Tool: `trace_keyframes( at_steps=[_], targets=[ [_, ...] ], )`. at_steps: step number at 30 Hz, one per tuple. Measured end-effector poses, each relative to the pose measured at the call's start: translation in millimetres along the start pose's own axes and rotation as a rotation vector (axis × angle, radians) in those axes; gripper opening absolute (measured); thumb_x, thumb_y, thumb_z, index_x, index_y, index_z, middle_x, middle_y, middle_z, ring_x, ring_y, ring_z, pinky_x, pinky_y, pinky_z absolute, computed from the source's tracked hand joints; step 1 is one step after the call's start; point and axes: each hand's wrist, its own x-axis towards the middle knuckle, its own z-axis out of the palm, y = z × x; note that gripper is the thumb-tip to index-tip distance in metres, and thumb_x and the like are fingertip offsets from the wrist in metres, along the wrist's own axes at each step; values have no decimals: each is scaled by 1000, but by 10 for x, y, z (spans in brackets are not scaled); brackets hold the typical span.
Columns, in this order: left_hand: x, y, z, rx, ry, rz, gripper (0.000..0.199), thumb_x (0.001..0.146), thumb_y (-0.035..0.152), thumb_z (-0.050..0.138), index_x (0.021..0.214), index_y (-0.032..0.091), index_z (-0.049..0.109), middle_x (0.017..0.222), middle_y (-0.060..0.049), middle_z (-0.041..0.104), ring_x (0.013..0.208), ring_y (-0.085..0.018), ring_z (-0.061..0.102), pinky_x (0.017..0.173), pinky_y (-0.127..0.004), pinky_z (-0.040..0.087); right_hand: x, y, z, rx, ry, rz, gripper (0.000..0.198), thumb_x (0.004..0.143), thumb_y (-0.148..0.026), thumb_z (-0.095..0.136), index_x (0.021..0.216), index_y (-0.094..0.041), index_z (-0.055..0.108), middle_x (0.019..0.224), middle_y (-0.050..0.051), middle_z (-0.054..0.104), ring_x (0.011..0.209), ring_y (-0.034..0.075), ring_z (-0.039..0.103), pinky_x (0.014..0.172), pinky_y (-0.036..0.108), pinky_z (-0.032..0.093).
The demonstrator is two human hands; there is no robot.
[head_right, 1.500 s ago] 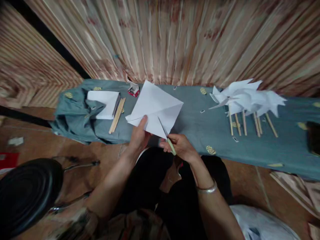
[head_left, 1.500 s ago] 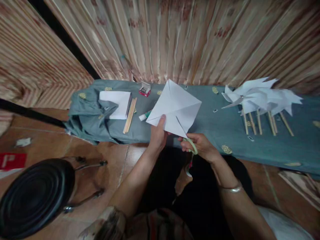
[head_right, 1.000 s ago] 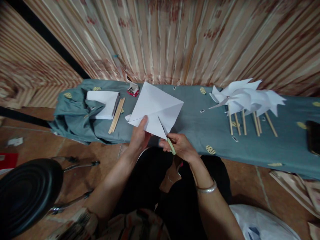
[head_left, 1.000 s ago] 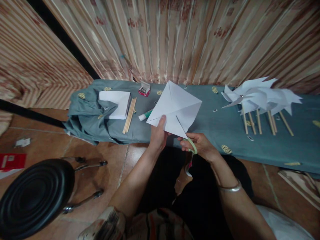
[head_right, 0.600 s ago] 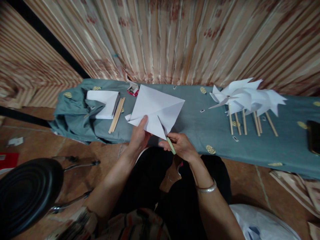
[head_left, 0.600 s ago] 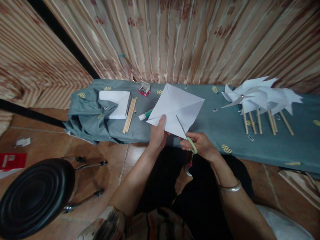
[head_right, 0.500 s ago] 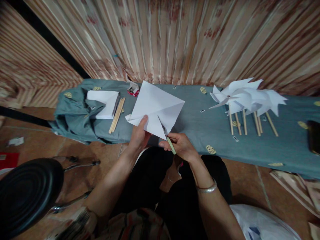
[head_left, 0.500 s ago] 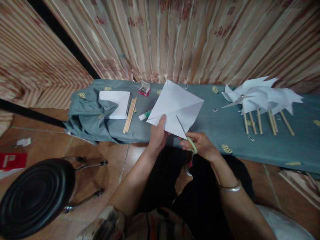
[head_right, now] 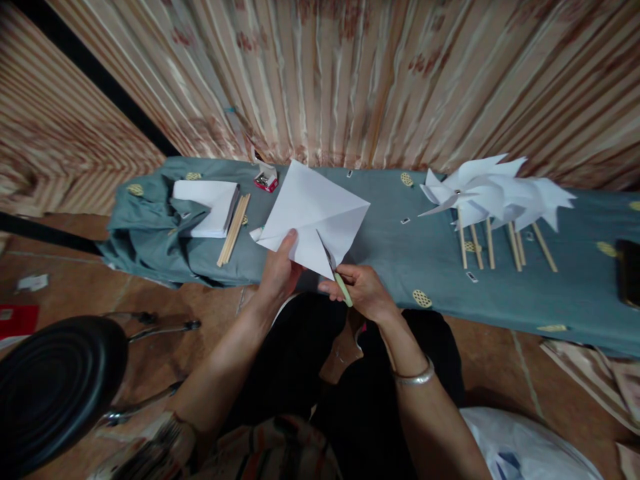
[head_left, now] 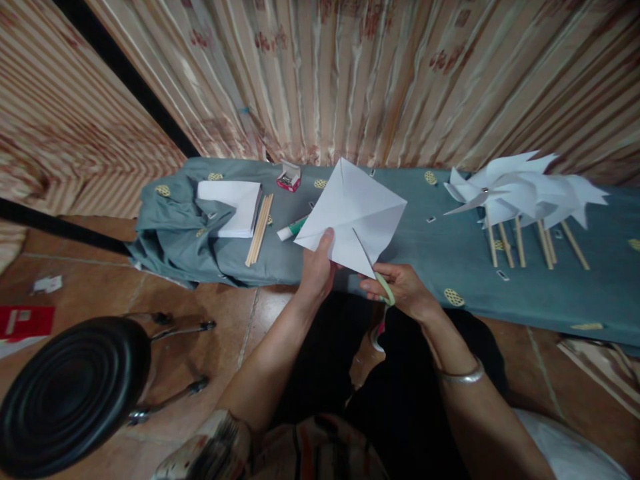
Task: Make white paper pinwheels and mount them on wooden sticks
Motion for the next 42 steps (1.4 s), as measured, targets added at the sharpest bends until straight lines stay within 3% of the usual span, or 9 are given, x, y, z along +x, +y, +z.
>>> trace_keyframes(
  at_steps=[5,11,15,22,24,29,32,38,42],
  targets=[
    [11,-9,-3,-17,18,2,34,78,27,74,110,19,66,102,-6,72,88,-20,68,73,-29,57,-24,-61,37,29,-6,38,46,48,-52,89,67,-17,67,58,-1,63,54,11,57,49,22,45],
    [201,173,-85,-7,54,100,31,79,24,70,109,17,67,113,-9,73,114,-24,65,95,-35,54,-73,-52,-39,-29,-83,64,47,58,-55,85,80,-16,70,63,1,66,57,11,59,52,22,45],
    [362,402,-164,32,56,193,34,77,19,68,112,20,67,112,-7,74,114,-23,66,96,-34,53,-132,-64,-184,-49,-42,61,49,58,-57,84,81,-17,69,63,0,65,57,11,58,52,22,44],
    [355,423,-330,281,-125,39,26,63,24,78,88,17,72,88,-8,77,88,-26,72,79,-34,56,-79,-92,-347,9,533,-236,55,55,-61,83,90,-21,66,73,2,71,62,15,59,56,27,47],
    [301,365,-374,375,-188,-35,29,59,28,82,84,15,73,84,-8,77,78,-24,70,73,-32,55,-53,-86,-339,-26,537,-257,54,54,-58,84,91,-22,65,73,1,70,62,16,59,54,27,45],
    [232,288,-404,485,-311,-159,36,55,34,86,82,13,75,78,-8,76,65,-20,67,63,-29,51,-18,-56,-237,28,352,-190,53,51,-52,86,89,-21,65,69,-1,68,59,15,58,56,28,46],
    [240,299,-381,480,-298,-225,35,60,38,84,81,11,74,75,-9,74,66,-21,67,65,-30,51,7,-26,-199,58,318,-162,50,53,-50,85,89,-20,66,75,2,72,62,17,60,58,30,49],
    [33,264,-404,147,-334,-342,53,72,63,70,96,16,72,98,-13,75,101,-30,69,82,-40,57,90,21,-213,58,507,-219,47,56,-49,81,92,-22,64,87,5,76,75,23,68,65,34,52],
    [-234,45,-366,138,-356,-245,48,55,39,89,94,17,70,98,-7,74,100,-25,69,90,-39,55,127,33,-174,100,605,-234,49,56,-46,82,95,-23,63,88,5,77,74,24,69,66,35,54]
  ],
)
